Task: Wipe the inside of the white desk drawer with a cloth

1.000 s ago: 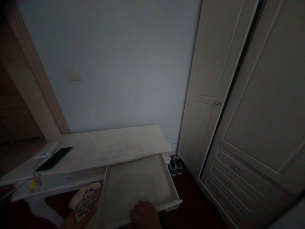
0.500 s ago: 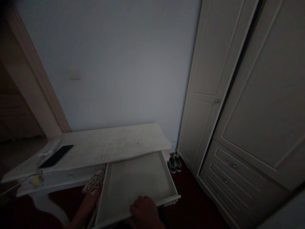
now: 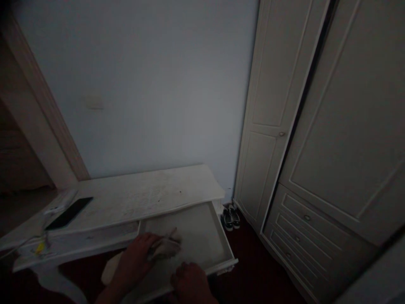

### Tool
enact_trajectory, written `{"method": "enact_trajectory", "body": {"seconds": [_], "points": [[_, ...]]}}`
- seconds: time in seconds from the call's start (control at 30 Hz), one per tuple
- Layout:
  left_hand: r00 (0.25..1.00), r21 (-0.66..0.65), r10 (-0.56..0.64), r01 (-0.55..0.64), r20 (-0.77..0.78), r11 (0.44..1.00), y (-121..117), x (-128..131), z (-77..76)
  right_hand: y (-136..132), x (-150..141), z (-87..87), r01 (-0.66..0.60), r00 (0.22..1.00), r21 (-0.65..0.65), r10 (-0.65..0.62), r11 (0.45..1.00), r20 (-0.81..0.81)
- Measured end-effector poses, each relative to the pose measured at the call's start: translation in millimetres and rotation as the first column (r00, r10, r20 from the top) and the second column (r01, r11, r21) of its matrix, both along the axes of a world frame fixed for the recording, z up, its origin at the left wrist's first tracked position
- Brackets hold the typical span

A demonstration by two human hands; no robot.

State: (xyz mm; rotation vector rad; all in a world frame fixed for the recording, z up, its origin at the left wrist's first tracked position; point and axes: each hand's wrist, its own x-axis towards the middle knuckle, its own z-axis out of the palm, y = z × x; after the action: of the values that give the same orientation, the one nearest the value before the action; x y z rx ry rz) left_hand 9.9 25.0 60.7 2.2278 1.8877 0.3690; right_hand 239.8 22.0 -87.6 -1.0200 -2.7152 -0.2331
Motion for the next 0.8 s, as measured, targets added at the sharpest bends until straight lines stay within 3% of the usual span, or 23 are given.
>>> {"method": "enact_trajectory", "body": {"seconds": [0.1, 0.2, 0.3, 0.43, 0.57, 0.67, 0.8], "points": [[0.963, -0.111, -0.152, 0.13, -0.222, 0.985, 30, 27, 19.4, 6, -4, -10.8, -0.019, 1.0, 0.073, 0.019, 0.997, 0.003], [0.94, -0.031, -0.176, 0.174, -0.291, 0.984, 54, 43, 23.2, 5, -3, -8.6, -0.015, 1.0, 0.095, 0.014, 0.995, 0.004], [0.941, 0.025, -0.216, 0.23, -0.261, 0.973, 63, 52, 5.1, 2, 0, -1.2, -0.013, 1.0, 0.053, 0.012, 0.999, 0.013], [0.942, -0.115, -0.278, 0.26, -0.189, 0.959, 55, 56, -28.6, 2, -3, -2.9, -0.019, 1.0, 0.024, 0.019, 1.0, 0.002], [0.958, -0.114, -0.279, 0.27, -0.068, 0.956, 52, 51, -38.4, 2, -6, -4.6, -0.017, 0.999, -0.02, 0.017, 1.0, -0.029], [0.96, -0.106, -0.275, 0.279, 0.056, 0.954, 53, 41, -41.1, -2, -2, 12.9, 0.008, 0.985, -0.132, -0.031, 0.991, -0.17], [0.958, -0.109, -0.198, 0.223, 0.207, 0.969, 52, 28, -56.8, 4, 6, 56.1, 0.06, 0.87, -0.288, -0.192, 0.956, -0.455]]}}
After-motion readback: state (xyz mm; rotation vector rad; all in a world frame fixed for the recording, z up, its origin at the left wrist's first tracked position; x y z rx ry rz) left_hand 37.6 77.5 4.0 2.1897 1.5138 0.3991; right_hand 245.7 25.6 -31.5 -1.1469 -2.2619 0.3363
